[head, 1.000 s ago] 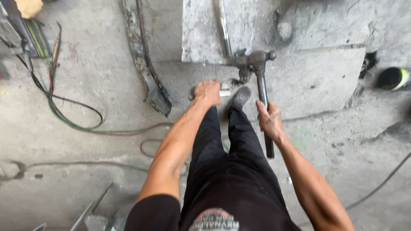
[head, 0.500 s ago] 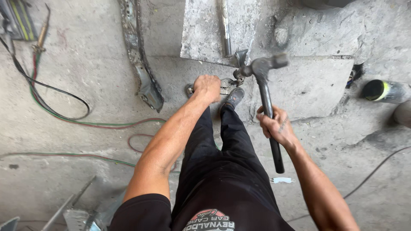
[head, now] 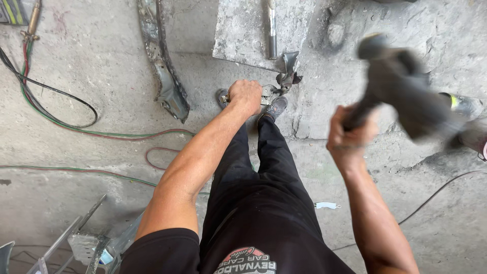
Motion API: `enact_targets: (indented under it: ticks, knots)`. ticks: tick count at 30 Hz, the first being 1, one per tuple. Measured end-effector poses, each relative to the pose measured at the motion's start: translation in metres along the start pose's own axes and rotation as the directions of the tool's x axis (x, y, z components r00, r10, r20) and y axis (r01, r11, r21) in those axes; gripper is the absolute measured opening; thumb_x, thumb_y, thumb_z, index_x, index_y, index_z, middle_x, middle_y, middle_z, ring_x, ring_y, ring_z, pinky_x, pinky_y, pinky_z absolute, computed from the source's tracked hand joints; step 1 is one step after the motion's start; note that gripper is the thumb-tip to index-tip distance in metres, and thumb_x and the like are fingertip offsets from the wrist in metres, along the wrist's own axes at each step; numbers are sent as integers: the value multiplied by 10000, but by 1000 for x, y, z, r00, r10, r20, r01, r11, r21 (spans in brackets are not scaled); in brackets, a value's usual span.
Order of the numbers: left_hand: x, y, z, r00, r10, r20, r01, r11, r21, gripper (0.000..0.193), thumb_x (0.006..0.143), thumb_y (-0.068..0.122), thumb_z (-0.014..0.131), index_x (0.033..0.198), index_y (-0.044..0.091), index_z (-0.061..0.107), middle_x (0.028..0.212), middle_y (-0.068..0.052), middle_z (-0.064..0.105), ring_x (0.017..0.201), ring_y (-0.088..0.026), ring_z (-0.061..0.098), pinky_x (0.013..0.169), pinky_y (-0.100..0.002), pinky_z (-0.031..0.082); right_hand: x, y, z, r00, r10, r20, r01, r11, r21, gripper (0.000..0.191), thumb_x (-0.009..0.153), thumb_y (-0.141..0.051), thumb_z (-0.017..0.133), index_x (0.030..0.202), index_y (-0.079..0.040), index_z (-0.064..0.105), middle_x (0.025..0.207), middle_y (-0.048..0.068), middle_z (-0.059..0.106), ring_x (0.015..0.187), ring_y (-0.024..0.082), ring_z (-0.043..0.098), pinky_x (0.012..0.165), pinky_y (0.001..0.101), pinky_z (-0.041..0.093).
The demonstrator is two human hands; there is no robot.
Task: The person uses locking pliers to grip a bent metal bracket and repeatedly strikes it with a sledgehammer to straighten it. The bracket is repositioned several times during the process to target different bent areas.
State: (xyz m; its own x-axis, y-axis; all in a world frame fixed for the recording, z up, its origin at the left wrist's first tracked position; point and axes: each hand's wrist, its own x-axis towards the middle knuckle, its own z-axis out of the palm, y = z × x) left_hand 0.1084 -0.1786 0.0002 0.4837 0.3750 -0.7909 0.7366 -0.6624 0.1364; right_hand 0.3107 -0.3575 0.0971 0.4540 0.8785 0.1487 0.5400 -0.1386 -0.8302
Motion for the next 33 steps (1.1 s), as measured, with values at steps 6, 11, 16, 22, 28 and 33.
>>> enact_targets:
  ticks: [6, 11, 16, 22, 28, 33]
  knots:
    - [-6, -2, 0, 989, -30, 142, 25, 999, 40, 416, 762, 305, 786, 1096, 61, 746, 1078, -90, 760, 981, -238, 756, 704, -411, 619, -9, 39, 63, 857, 340, 388, -204, 914, -350, 155, 904, -44, 630, 989, 15, 514, 634, 239, 578, 561, 402, 595, 530, 501, 473]
    - [1, -9, 18, 982, 35, -186, -32, 999, 21, 413, 657, 284, 820, 1013, 78, 780, 1003, -83, 768, 918, -231, 751, 653, -397, 588, -9, 21, 50, 818, 449, 359, -329, 878, -347, 164, 940, -75, 626, 1046, 7, 532, 630, 206, 584, 500, 307, 576, 471, 465, 468]
    - [6, -6, 19, 998, -36, 58, 34, 999, 42, 303, 762, 163, 776, 1054, 82, 792, 974, -28, 782, 831, -226, 760, 501, -432, 565, -2, -11, 22, 869, 382, 315, -301, 912, -278, 179, 1012, -96, 656, 1037, 18, 520, 649, 111, 598, 493, 201, 557, 400, 379, 432]
    - [11, 0, 25, 998, -57, 34, 53, 992, 112, 261, 828, 127, 734, 1082, 87, 778, 987, -17, 775, 832, -255, 763, 512, -471, 591, -28, 4, 35, 997, 8, 81, 4, 989, -149, 188, 1015, -34, 637, 1072, 40, 474, 721, 171, 625, 578, 239, 647, 507, 408, 501]
    - [11, -2, 31, 994, -105, -9, 105, 990, 94, 247, 853, 150, 732, 1090, 123, 795, 1034, -28, 773, 889, -254, 750, 617, -527, 616, -30, 41, 73, 816, 463, 346, -360, 876, -322, 125, 889, -24, 618, 962, 6, 520, 643, 184, 577, 579, 326, 653, 564, 440, 499]
    - [3, 3, 25, 1000, -6, 1, 5, 986, 164, 419, 740, 280, 783, 1104, 74, 753, 1062, -89, 735, 905, -274, 725, 617, -494, 590, -18, 19, 50, 886, 389, 253, -335, 914, -229, 146, 926, -46, 654, 927, 15, 521, 649, 137, 561, 563, 247, 556, 531, 399, 457]
